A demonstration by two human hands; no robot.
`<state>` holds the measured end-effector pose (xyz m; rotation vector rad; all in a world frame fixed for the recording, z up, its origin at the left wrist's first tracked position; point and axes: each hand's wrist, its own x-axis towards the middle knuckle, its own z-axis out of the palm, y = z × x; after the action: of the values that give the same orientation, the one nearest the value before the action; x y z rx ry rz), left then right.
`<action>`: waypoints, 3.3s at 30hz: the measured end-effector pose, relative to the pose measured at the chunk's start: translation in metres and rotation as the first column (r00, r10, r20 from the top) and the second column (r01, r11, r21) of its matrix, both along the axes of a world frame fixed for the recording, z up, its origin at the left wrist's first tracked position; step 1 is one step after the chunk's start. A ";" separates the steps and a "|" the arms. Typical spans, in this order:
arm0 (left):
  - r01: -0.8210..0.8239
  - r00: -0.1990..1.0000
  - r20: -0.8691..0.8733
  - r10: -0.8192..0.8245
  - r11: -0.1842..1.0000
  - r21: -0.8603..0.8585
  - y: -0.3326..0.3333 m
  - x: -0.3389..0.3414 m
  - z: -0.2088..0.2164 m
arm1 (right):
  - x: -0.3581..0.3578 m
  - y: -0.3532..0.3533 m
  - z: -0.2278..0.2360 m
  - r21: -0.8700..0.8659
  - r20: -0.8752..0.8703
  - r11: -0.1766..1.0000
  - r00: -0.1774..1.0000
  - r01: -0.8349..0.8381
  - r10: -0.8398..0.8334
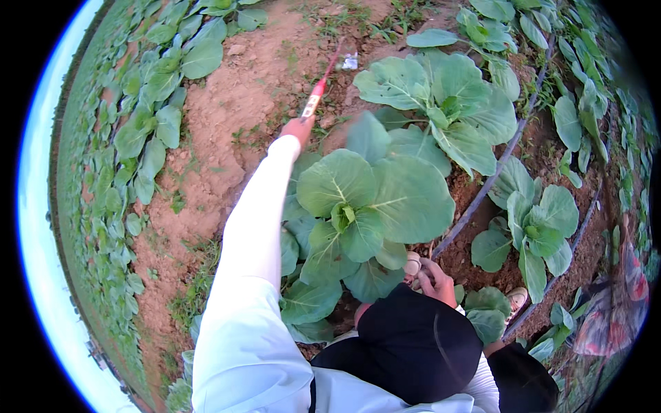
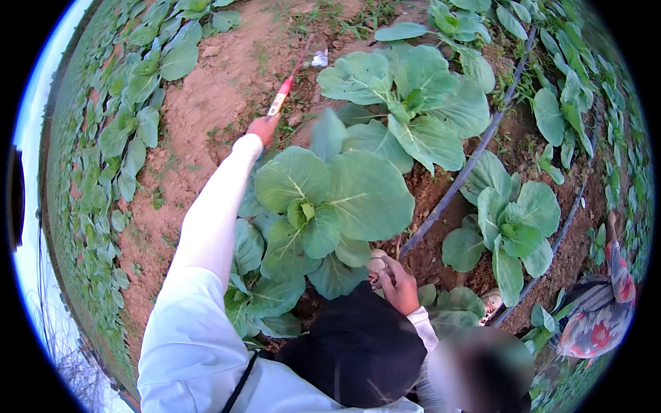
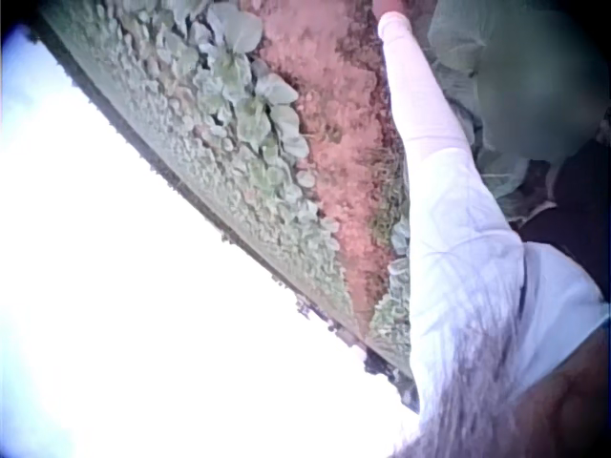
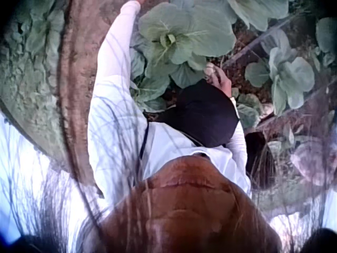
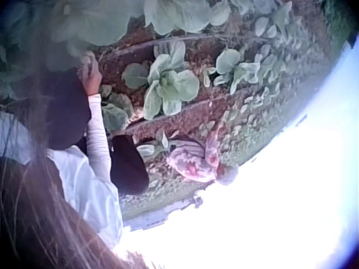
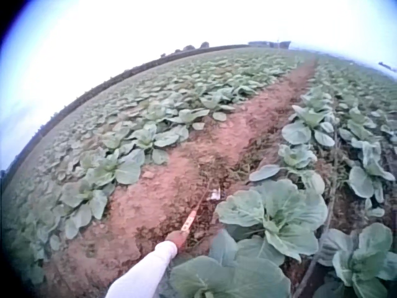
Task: The person weeds a vegetable field by hand and with a small hand hoe. They pull weeds from around leafy green plants and use the hoe to loosen soil and remove additional weeds between rows.
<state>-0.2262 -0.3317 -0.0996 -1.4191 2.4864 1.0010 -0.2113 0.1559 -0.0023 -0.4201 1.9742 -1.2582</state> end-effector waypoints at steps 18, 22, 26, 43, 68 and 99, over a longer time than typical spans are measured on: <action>-0.024 0.999 0.024 0.032 0.964 -0.264 0.021 0.017 0.021 | 0.006 0.006 -0.003 0.039 0.025 0.999 1.000 0.008 -0.009; 0.064 0.966 0.256 -0.026 0.988 -0.143 0.019 0.073 0.014 | -0.006 0.002 0.005 0.032 0.056 0.999 0.998 0.037 -0.039; 0.006 0.943 0.326 0.073 0.972 -0.237 0.057 0.161 0.040 | -0.010 0.007 -0.001 0.021 0.133 0.998 0.989 0.062 -0.064; 0.046 0.995 0.098 -0.024 0.974 -0.223 0.004 0.111 0.005 | 0.001 0.007 0.001 0.088 0.131 0.995 0.990 0.045 -0.057; 0.098 0.836 0.524 0.163 0.895 -0.436 0.022 0.336 0.032 | 0.015 0.004 0.003 0.197 0.041 0.980 0.999 -0.030 0.022; -0.016 0.854 0.475 0.210 0.925 -0.380 0.038 0.328 0.027 | 0.021 0.019 -0.019 0.140 -0.014 0.990 0.999 -0.034 0.037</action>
<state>0.1020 -0.2939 -0.0722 -1.6774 2.2621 0.1163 -0.1899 0.1753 -0.0217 -0.3959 2.0452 -1.0897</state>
